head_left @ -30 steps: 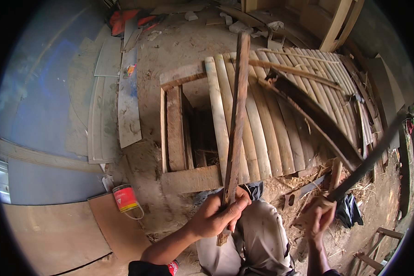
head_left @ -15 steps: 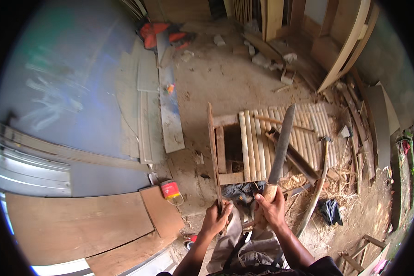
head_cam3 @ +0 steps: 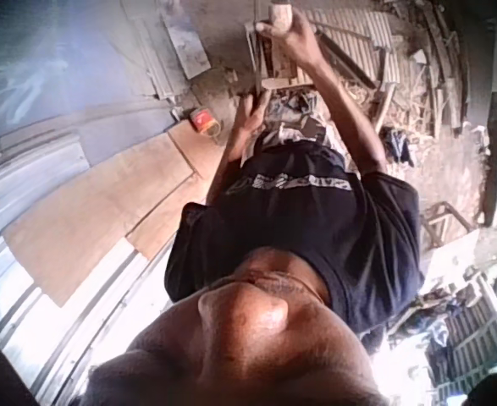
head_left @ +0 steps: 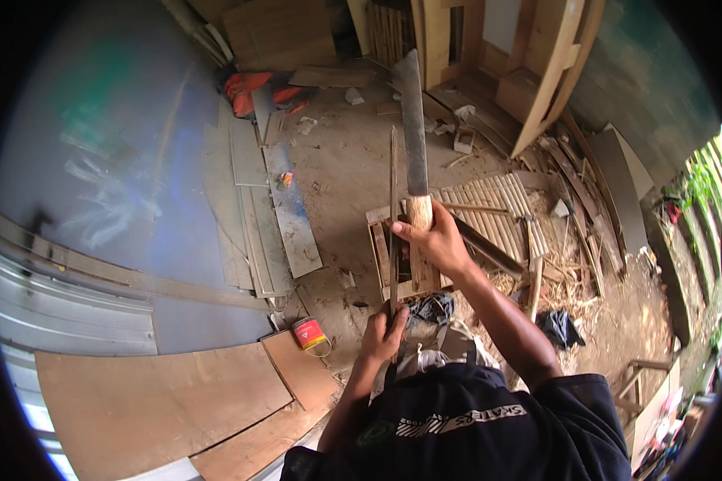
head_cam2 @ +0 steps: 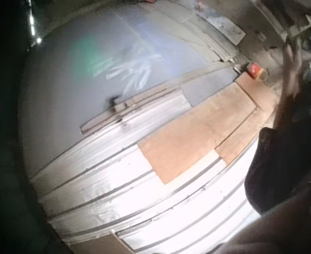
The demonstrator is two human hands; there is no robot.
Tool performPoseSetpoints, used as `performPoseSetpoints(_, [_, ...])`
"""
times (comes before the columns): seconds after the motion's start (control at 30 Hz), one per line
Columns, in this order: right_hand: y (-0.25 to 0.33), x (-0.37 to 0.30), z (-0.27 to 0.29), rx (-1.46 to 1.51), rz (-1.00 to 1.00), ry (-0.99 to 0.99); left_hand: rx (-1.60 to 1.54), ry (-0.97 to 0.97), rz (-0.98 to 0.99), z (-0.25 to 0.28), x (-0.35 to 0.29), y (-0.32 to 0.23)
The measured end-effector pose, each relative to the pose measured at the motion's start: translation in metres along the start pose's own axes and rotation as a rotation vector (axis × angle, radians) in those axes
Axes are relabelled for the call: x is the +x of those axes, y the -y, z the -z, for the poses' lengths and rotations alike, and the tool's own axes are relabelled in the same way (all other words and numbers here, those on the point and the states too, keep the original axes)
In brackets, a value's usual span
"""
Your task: The person is assembling a bamboo structure, likely a chair or bench. They use a hammer to drive nails into bamboo slats and a machete to cut and shape bamboo pieces. The person works on the floor, arranging and securing the bamboo components.
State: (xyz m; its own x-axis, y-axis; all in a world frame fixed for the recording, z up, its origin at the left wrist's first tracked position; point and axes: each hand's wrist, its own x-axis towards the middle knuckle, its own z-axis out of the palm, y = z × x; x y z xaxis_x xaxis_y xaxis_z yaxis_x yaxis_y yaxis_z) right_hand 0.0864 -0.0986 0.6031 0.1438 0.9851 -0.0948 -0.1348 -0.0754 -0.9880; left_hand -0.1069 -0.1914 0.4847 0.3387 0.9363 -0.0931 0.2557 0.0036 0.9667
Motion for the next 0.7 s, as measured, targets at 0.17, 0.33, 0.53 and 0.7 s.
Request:
performPoseSetpoints(0.17, [0.004,-0.015,-0.038,0.090,0.037,-0.011,-0.022,0.258,-0.141,0.055,0.003,0.007])
performPoseSetpoints(0.33, [-0.008,-0.033,-0.076,0.104,0.091,-0.030,-0.197,0.000,-0.146,0.119,0.040,-0.038])
performPoseSetpoints(0.53, [-0.045,-0.062,-0.105,0.004,0.108,-0.051,-0.236,0.094,-0.560,0.144,0.079,-0.117])
performPoseSetpoints(0.7, [-0.070,-0.076,-0.095,-0.205,0.169,-0.134,-0.283,0.188,-0.581,0.133,0.071,-0.107])
